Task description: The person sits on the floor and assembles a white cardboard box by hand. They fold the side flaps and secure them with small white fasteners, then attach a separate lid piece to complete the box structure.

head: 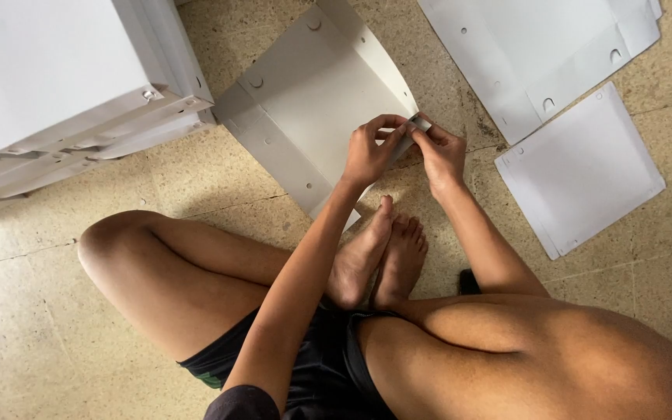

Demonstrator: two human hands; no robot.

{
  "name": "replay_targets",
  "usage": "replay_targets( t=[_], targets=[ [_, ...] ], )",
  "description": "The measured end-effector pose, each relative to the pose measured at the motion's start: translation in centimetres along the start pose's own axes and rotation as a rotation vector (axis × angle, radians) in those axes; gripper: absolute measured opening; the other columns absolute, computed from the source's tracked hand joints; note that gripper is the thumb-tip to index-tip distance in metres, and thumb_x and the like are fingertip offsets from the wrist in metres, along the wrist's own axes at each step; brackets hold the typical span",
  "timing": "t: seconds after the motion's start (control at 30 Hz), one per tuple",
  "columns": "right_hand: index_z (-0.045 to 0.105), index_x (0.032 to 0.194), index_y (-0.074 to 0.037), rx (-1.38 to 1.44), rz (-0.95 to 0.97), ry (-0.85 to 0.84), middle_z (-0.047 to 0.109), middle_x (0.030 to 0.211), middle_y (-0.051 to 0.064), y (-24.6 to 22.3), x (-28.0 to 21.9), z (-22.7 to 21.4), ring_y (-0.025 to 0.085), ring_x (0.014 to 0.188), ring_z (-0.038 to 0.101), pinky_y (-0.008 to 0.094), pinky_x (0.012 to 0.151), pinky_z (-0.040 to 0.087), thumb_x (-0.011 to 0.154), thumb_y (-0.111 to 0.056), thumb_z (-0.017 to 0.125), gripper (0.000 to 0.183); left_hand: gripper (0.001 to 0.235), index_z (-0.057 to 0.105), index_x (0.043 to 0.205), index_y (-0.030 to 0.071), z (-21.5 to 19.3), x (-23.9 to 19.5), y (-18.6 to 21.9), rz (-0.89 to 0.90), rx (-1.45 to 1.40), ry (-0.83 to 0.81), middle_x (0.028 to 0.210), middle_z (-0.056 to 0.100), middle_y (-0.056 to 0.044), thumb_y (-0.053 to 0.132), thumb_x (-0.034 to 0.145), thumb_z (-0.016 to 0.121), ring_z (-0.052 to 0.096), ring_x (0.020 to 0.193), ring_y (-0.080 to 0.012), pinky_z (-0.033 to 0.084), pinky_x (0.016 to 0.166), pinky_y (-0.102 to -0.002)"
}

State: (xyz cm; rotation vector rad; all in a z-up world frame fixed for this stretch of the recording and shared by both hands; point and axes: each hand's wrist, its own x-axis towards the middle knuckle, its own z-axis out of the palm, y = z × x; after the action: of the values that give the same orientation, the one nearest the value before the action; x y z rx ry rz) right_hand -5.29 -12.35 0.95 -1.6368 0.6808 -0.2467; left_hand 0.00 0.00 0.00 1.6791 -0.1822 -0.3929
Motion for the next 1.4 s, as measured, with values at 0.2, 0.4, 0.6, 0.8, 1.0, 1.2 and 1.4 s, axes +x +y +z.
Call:
replay_targets(
  t=[0.2, 0.4, 0.6, 0.8, 1.0, 1.2, 1.4],
  targets=[
    [0.069, 0.124, -0.003, 0.069, 0.003, -0.088, 0.076, 0.097, 0.017, 0.2, 1.1, -0.6, 0.014, 0.089, 0.070, 0.031, 0.077, 0.062, 0.090, -0.020, 0.085, 0.041, 0.019, 0.074, 0.110, 0.014, -0.8, 0.2, 0.8, -0.026, -0.030, -0.050, 0.106, 0.076, -0.010, 0.026, 0.097, 0.067, 0.074, 0.099, -0.0342, 0.060, 0.085, -0.048],
    [0.068, 0.126, -0.002, 0.120, -0.010, -0.075, 0.074, 0.110, 0.019, -0.5, 0.8, -0.5, 0.016, 0.102, 0.066, 0.036, 0.085, 0.062, 0.093, -0.013, 0.080, 0.037, 0.019, 0.071, 0.109, 0.010, -0.3, 0.7, 0.9, 0.068, 0.027, -0.033, 0.103, 0.076, -0.013, 0.024, 0.101, 0.062, 0.074, 0.097, -0.0359, 0.060, 0.083, -0.049],
    [0.067, 0.126, 0.001, 0.150, 0.009, -0.071, 0.075, 0.100, 0.019, 0.5, 1.5, -0.7, 0.017, 0.095, 0.072, 0.033, 0.081, 0.065, 0.090, -0.009, 0.082, 0.040, 0.015, 0.071, 0.110, 0.012, -0.6, 0.3, 1.3, 0.059, 0.007, -0.058, 0.105, 0.075, -0.012, 0.019, 0.099, 0.062, 0.074, 0.096, -0.0372, 0.060, 0.081, -0.051],
    [0.065, 0.127, 0.004, 0.198, 0.003, -0.078, 0.075, 0.098, 0.016, 1.1, 1.7, -0.8, 0.013, 0.090, 0.072, 0.027, 0.079, 0.064, 0.087, -0.003, 0.080, 0.043, 0.013, 0.071, 0.108, 0.013, -0.1, 0.8, 0.8, 0.075, 0.029, -0.056, 0.103, 0.076, -0.011, 0.018, 0.097, 0.065, 0.075, 0.094, -0.0356, 0.062, 0.079, -0.049],
    [0.066, 0.129, -0.002, 0.296, 0.038, -0.169, 0.072, 0.107, 0.020, 8.1, 4.5, -2.1, 0.020, 0.100, 0.067, 0.041, 0.090, 0.060, 0.091, -0.004, 0.075, 0.039, 0.023, 0.070, 0.118, 0.016, -0.8, 2.5, -1.4, -0.065, -0.095, -0.097, 0.101, 0.076, -0.012, 0.026, 0.101, 0.059, 0.073, 0.090, -0.0227, 0.061, 0.079, -0.039],
    [0.059, 0.138, -0.004, 0.135, -0.005, -0.176, 0.068, 0.107, 0.014, 0.4, 1.8, -2.3, 0.016, 0.102, 0.062, 0.035, 0.093, 0.060, 0.096, -0.005, 0.074, 0.045, 0.025, 0.076, 0.109, 0.017, -0.2, 4.5, -0.4, -0.083, 0.151, -0.228, 0.103, 0.078, -0.006, 0.035, 0.095, 0.065, 0.076, 0.097, -0.0304, 0.059, 0.086, -0.047],
    [0.060, 0.135, -0.002, 0.131, -0.009, -0.093, 0.072, 0.097, 0.009, 1.9, 2.4, -1.0, 0.009, 0.088, 0.069, 0.023, 0.081, 0.062, 0.093, -0.011, 0.081, 0.047, 0.016, 0.079, 0.103, 0.028, 1.3, 7.1, -4.6, -0.101, 0.207, -0.215, 0.093, 0.078, 0.000, 0.031, 0.095, 0.066, 0.074, 0.094, -0.0331, 0.054, 0.090, -0.049]
  ],
)
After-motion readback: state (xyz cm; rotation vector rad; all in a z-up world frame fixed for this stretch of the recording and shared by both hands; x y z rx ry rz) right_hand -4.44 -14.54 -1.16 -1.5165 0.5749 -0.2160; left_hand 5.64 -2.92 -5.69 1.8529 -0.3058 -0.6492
